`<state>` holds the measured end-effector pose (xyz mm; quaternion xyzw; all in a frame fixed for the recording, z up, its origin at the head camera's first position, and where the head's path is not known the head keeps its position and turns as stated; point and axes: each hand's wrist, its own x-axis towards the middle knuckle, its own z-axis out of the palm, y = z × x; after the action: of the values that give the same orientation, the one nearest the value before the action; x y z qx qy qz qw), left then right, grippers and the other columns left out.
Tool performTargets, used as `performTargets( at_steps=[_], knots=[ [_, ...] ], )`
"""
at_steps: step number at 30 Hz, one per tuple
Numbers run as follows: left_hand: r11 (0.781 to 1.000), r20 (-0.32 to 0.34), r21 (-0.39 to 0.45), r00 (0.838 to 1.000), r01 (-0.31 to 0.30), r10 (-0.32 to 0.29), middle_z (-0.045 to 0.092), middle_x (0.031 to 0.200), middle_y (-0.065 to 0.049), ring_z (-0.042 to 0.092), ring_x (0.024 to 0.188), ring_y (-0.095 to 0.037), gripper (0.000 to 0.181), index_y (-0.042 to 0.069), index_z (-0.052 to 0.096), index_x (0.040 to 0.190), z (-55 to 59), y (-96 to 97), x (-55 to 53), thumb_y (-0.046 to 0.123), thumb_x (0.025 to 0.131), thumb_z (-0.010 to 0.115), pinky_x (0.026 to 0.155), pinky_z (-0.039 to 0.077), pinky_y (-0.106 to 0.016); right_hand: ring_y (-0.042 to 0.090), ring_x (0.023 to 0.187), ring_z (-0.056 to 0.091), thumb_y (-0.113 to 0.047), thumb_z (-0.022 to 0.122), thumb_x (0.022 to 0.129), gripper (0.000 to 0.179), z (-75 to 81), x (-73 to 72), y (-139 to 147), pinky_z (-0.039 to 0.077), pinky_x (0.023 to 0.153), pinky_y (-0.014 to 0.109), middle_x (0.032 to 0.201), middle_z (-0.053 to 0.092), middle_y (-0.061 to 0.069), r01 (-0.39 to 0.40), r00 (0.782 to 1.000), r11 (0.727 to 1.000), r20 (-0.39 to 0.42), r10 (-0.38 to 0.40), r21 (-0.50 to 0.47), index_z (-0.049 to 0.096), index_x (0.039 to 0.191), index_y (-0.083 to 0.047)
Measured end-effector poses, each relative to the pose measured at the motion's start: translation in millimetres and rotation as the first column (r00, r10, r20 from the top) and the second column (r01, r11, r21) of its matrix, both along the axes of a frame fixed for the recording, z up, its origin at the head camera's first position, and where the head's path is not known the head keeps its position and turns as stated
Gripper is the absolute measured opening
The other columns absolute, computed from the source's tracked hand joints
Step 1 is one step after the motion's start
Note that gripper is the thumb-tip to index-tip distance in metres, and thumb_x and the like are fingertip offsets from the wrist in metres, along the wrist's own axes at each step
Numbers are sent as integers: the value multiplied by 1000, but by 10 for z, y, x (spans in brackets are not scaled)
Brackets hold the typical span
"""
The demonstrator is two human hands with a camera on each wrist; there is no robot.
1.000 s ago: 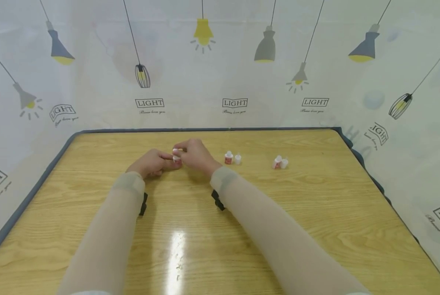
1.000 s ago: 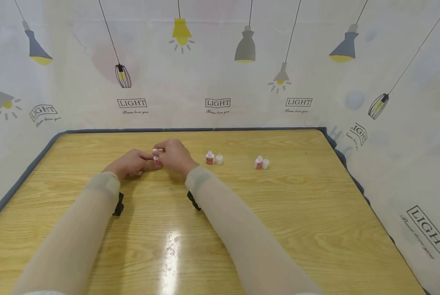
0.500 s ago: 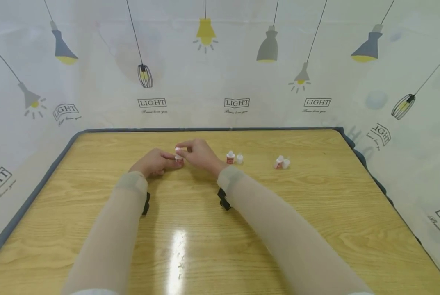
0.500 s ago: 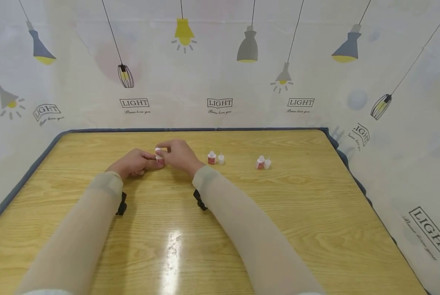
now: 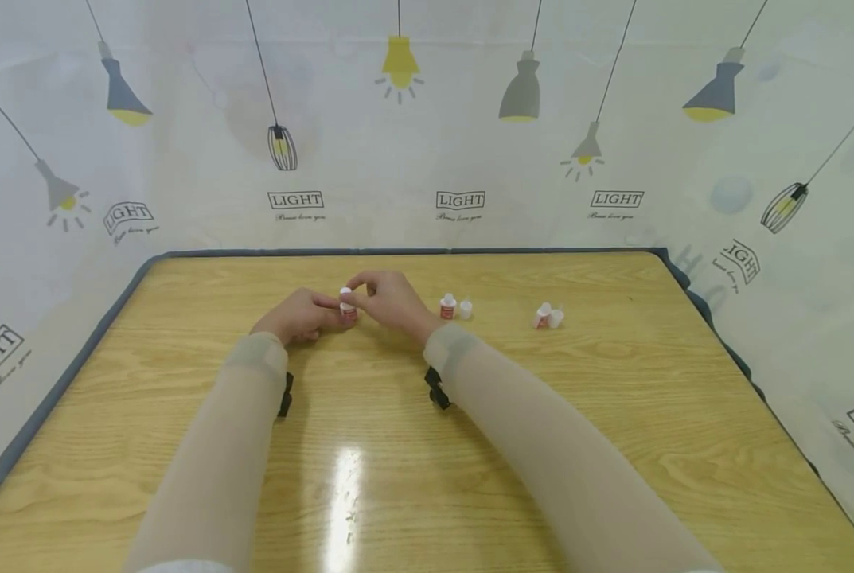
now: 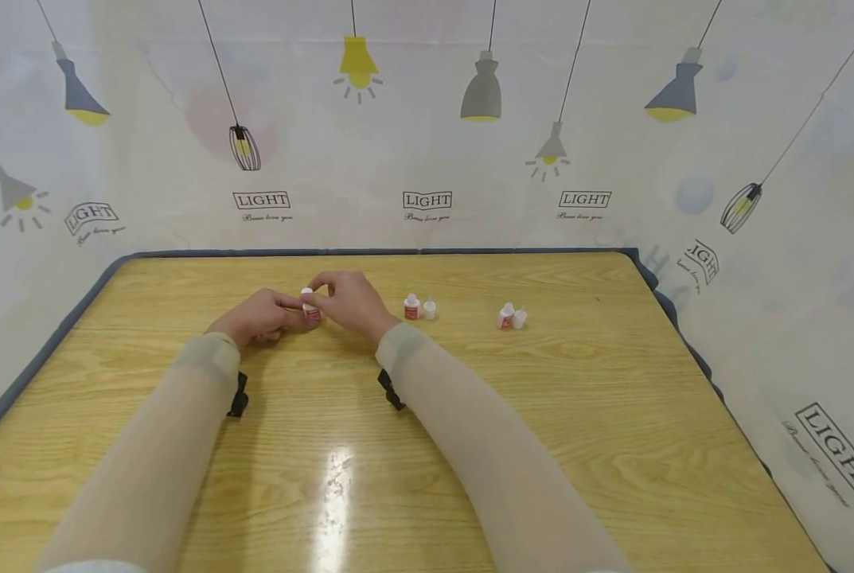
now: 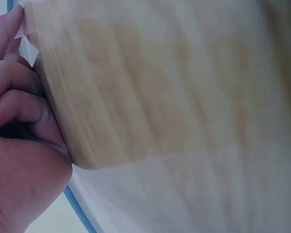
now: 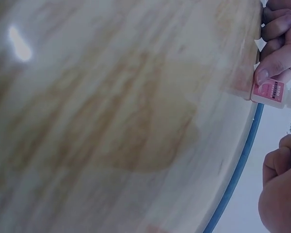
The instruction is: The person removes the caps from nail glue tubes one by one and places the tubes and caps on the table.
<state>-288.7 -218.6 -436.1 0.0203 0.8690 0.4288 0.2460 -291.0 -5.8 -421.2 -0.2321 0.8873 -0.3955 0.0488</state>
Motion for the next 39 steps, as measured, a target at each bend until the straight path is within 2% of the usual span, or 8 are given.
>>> performTargets(
  at_steps=[7, 13, 19, 24, 32, 36, 39],
  knots=[
    [1000, 5, -8, 1000, 3, -3, 63, 148, -5, 34, 52, -8, 55, 27, 71, 141, -6, -4, -14, 50, 92, 82, 56, 37, -23, 10, 54, 37, -40, 70, 104, 32, 2, 4, -3, 32, 52, 22, 65, 45, -3, 5, 1000, 1000, 16, -5, 4, 77, 124, -16],
    [1000, 14, -6, 1000, -2, 2, 63, 147, -6, 33, 52, -8, 56, 29, 70, 142, -10, -1, -13, 51, 92, 81, 56, 37, -24, 9, 54, 37, -38, 72, 103, 29, 16, 17, -4, 31, 52, 22, 65, 44, -3, 14, 1000, 1000, -10, -14, 2, 77, 121, -15],
    [1000, 6, -9, 1000, -4, 4, 63, 149, -7, 34, 54, -8, 53, 25, 72, 141, 10, 24, 18, 48, 94, 81, 58, 38, -24, 8, 54, 36, -33, 72, 104, 26, 14, 13, -18, 31, 52, 21, 65, 43, -4, 3, 1000, 1000, -18, -3, -16, 77, 118, -12],
    [1000, -3, -20, 1000, -5, 5, 63, 150, -8, 35, 54, -7, 54, 22, 71, 141, 27, 32, 31, 46, 94, 81, 58, 39, -23, 8, 54, 37, -30, 68, 106, 27, 42, 10, -21, 33, 53, 21, 64, 44, -4, -26, 1000, 1000, 5, 26, 1, 76, 123, -10],
    [1000, -1, -26, 1000, -6, 6, 67, 146, -5, 34, 52, -6, 51, 24, 73, 138, -23, 16, 0, 45, 93, 83, 57, 38, -23, 8, 56, 36, -25, 62, 109, 31, 92, 6, -19, 34, 56, 20, 64, 43, -4, -102, 995, 994, 16, 102, 37, 73, 131, -6],
    [1000, -1, -16, 1000, -9, 9, 72, 135, -1, 34, 52, -7, 50, 25, 74, 138, -17, 13, 1, 45, 93, 83, 56, 37, -23, 8, 53, 36, -29, 65, 108, 31, 111, 12, -24, 32, 52, 21, 62, 42, -5, -77, 996, 997, 38, 76, 32, 73, 129, -8],
    [1000, -6, -11, 1000, -10, 10, 77, 114, 4, 32, 50, -7, 50, 26, 73, 139, -1, 11, 7, 45, 94, 82, 54, 36, -23, 8, 50, 35, -30, 68, 105, 28, 111, 16, -33, 31, 49, 21, 59, 41, -6, -46, 997, 999, 62, 46, 9, 73, 124, -10]
  ],
)
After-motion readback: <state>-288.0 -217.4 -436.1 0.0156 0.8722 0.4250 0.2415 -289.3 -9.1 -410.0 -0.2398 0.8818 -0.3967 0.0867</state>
